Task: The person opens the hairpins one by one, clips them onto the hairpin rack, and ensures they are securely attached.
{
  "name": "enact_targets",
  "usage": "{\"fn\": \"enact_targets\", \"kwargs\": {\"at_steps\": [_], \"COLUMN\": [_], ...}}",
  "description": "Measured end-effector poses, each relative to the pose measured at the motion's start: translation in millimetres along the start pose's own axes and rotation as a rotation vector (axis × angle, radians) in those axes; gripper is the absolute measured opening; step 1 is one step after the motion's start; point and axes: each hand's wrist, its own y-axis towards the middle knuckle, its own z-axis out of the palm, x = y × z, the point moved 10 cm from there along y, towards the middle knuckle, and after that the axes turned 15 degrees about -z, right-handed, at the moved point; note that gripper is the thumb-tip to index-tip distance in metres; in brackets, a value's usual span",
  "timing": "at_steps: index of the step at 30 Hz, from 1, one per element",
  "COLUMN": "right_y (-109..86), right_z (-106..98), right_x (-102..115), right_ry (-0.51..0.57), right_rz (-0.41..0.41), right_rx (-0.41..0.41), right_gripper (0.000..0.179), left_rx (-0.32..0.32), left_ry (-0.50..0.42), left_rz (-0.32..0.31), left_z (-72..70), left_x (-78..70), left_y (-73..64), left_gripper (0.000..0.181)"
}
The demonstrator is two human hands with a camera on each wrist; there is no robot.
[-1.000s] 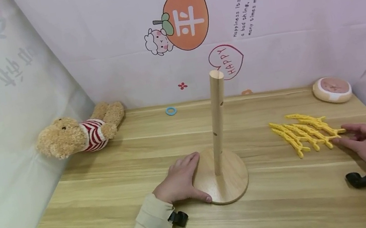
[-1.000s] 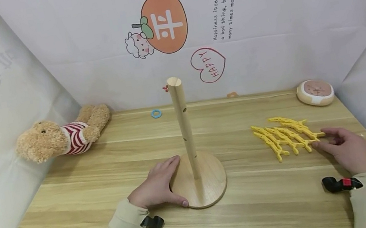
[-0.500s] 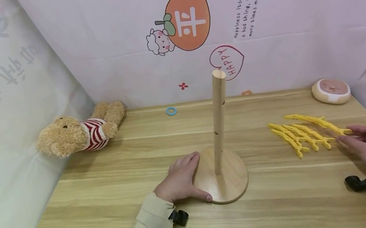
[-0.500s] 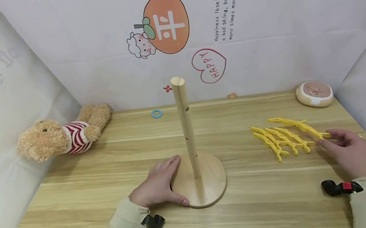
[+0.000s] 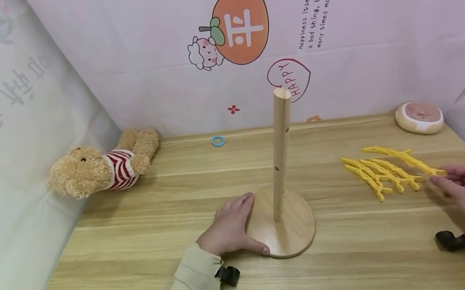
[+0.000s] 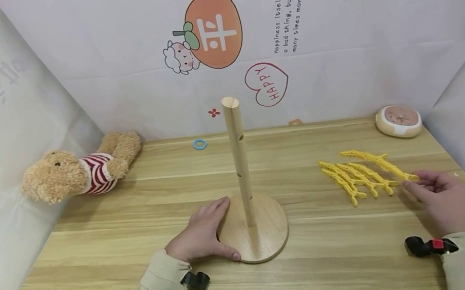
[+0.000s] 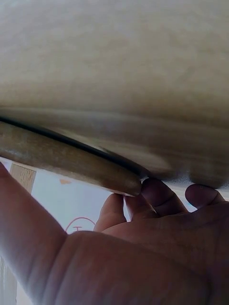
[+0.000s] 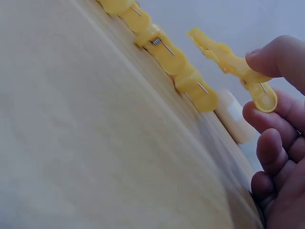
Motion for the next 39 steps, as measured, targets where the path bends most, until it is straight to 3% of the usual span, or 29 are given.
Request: {"fn": "enact_targets", "kwargs": {"at_steps": [5,14,27,39], "right_y": [-6.5,-19.4,-33.4,-48.9], "right_z": [2,17,30,60], "right_x": [7,27,44,65], "right_ry": [0.016,0.002,0.031,0.059], "right_rz": [-0.029,-0.089,-0.128,-0.220], "right_rx": [0.000,0.088,0.059,0.112], "right_gripper": [0.017,0.019,0.018,0.022], "left_rx": [0.000,0.010,0.030,0.037], "left_ry": [0.009,-0.011,-0.074,-0.106], "left_rz": [0.003,-0.001,-0.020,-0.020], "left_z": [-0.1,-1.3,-2.7,-2.1], "left_x": [-1.1,0.9,3.6,3.3], "left_y": [1.0,0.5,-2.1,-0.3], "left_gripper": [0.133,0.132,0.124,0.119]}}
